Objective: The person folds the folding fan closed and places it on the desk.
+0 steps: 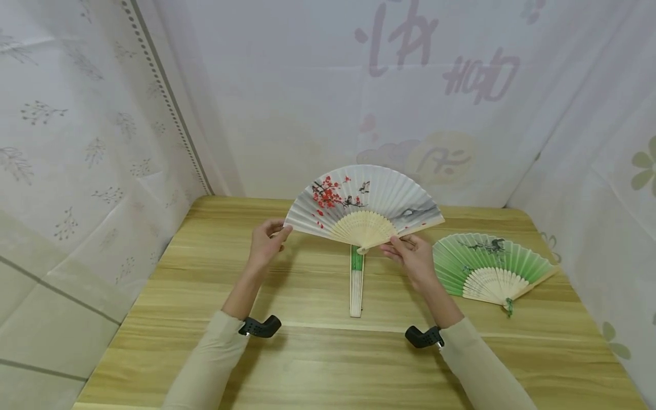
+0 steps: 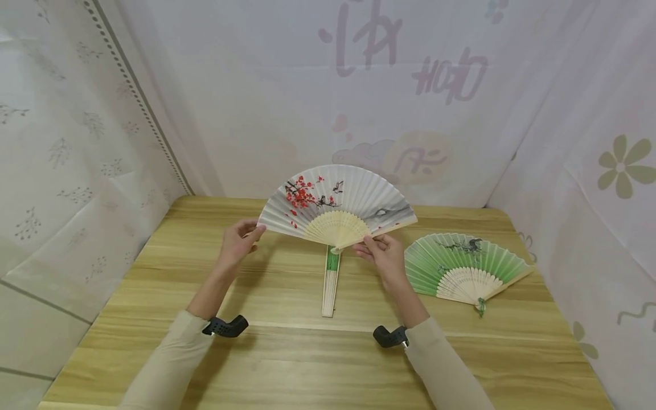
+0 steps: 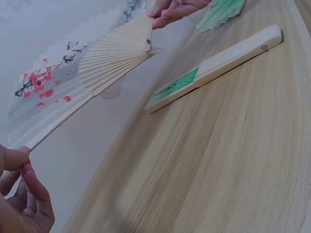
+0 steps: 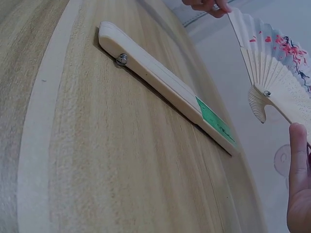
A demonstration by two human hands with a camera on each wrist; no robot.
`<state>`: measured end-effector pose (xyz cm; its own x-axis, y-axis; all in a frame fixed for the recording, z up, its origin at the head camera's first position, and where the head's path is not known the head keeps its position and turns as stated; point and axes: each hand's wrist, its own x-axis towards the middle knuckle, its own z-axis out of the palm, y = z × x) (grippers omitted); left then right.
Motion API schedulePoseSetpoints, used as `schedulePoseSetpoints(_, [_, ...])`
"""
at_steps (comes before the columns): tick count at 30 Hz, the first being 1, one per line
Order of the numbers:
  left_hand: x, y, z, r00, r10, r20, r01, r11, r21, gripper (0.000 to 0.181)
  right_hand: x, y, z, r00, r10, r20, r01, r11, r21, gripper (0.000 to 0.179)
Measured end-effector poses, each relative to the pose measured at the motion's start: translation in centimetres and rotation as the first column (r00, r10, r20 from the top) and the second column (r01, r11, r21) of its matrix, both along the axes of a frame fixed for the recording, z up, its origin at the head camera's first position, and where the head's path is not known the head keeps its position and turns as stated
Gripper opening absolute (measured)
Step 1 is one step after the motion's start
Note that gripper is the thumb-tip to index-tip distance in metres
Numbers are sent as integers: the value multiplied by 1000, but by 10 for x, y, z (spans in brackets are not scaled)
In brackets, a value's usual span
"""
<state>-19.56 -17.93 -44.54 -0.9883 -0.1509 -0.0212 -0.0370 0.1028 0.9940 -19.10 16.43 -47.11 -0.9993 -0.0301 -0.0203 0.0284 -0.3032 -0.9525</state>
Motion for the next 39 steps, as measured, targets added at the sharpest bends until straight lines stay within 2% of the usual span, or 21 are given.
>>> schedulePoseSetpoints(9, [-2,0,1,1000,-4,0,4,1000,18,30,0,-1,-1,998,-21,-64,21,1000,5,27])
schedulePoseSetpoints(12, [2,1,9,1000,-26,14,26,999,26,30,0,-2,0,997,-23,-69,24,1000,10,26])
schedulePoseSetpoints(16, [2,0,11,999,-33,20,33,999,16,31,1,-3,1,997,-26,-71,27,1000,8,26])
schedulePoseSetpoints(19, [-2,-2,4,1000,-28,2,28,1000,-2,31,1,-4,2,997,-26,-79,27,1000,6,26])
schedulePoseSetpoints(26, [-5,-4,10,998,-48,-40,47,998,-44,29,1,-7,4,995,-19,-102,23,999,46,26])
schedulePoseSetpoints(39, [-4,-6,14,997,-68,-48,66,996,-54,31,0,-11,3,992,-14,-124,28,994,106,24])
